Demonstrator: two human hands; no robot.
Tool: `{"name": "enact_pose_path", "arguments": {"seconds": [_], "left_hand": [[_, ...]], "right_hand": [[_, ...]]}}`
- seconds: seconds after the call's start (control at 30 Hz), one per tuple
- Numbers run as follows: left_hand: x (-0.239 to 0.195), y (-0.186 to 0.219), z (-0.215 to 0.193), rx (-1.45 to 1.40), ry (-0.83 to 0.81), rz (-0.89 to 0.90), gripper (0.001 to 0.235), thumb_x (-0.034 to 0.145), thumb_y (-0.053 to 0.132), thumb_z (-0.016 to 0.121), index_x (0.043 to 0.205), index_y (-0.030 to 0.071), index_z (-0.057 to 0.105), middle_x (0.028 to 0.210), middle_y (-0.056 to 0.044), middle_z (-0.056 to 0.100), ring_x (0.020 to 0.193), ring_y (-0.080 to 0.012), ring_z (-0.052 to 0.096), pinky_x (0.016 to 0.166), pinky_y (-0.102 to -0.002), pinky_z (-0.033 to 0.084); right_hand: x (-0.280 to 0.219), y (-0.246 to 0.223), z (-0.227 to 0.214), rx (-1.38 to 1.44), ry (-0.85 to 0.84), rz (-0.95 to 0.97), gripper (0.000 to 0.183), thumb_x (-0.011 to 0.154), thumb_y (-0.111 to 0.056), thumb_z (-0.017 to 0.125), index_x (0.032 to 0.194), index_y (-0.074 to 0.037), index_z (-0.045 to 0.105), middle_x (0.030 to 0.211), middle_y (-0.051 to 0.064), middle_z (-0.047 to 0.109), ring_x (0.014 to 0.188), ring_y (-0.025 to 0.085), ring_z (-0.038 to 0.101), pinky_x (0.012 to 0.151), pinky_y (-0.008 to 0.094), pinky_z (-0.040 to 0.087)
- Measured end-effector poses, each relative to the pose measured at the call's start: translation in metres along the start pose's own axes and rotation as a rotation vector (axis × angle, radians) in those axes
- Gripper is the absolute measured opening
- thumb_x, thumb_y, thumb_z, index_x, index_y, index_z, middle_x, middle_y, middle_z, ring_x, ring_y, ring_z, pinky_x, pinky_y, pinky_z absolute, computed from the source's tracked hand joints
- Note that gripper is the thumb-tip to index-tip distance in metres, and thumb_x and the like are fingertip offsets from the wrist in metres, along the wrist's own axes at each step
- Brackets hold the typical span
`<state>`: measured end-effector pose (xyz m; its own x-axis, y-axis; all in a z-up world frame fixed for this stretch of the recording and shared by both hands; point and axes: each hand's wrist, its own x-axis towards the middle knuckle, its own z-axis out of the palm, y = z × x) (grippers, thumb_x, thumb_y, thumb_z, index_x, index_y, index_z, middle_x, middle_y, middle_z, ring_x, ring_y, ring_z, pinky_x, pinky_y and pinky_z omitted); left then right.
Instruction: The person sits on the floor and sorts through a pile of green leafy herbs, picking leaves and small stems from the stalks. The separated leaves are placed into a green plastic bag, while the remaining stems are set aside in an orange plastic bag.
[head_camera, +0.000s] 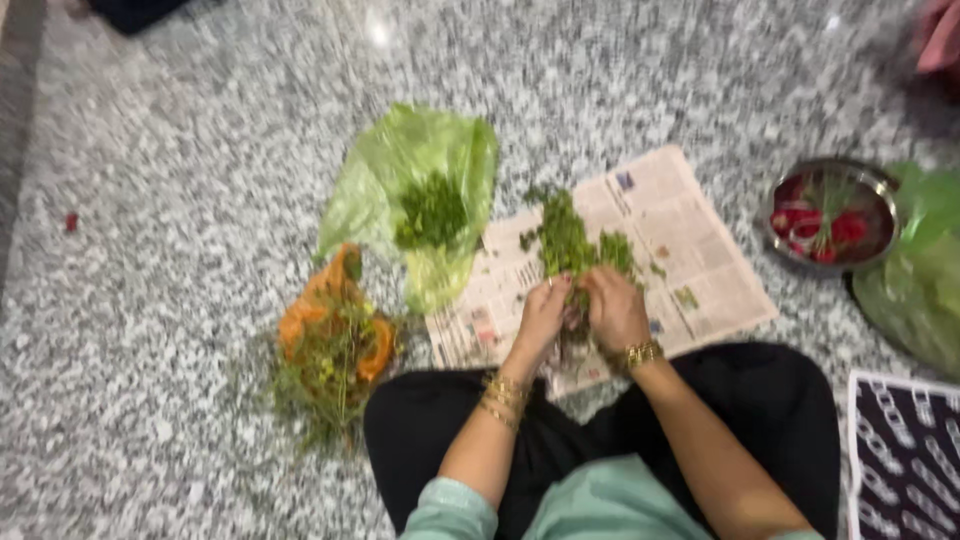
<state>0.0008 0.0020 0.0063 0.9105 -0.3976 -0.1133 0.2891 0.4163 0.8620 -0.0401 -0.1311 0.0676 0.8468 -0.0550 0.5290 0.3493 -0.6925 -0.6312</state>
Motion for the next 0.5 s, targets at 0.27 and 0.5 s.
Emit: {"name": "enact_pose_path", "arguments": {"seconds": [0.27, 0.5], "left_hand": [[-0.009, 0.009, -0.001, -0.114, -0.132, 0.016, 0.038, 0.108, 0.033, 0.050, 0.080, 0.008, 0.056, 0.058, 0.003, 0.043, 0.048, -0.0086, 0.038, 0.046, -0.025, 0.038], [-0.014, 0.021, -0.001, -0.277, -0.307, -0.056, 0.044, 0.110, 0.035, 0.050, 0.073, 0.012, 0.042, 0.058, 0.005, 0.034, 0.046, -0.0090, 0.031, 0.046, -0.027, 0.035]], "right_hand": [[-0.024, 0.044, 0.025, 0.907, -0.136, 0.565, 0.025, 0.114, -0.021, 0.047, 0.099, -0.004, 0.060, 0.082, 0.004, 0.061, 0.072, 0.016, 0.057, 0.065, 0.031, 0.048], [-0.008, 0.045, -0.003, 1.379, -0.096, 0.844, 0.022, 0.107, -0.023, 0.046, 0.097, -0.007, 0.058, 0.097, 0.005, 0.071, 0.080, 0.013, 0.066, 0.068, 0.027, 0.053]]}}
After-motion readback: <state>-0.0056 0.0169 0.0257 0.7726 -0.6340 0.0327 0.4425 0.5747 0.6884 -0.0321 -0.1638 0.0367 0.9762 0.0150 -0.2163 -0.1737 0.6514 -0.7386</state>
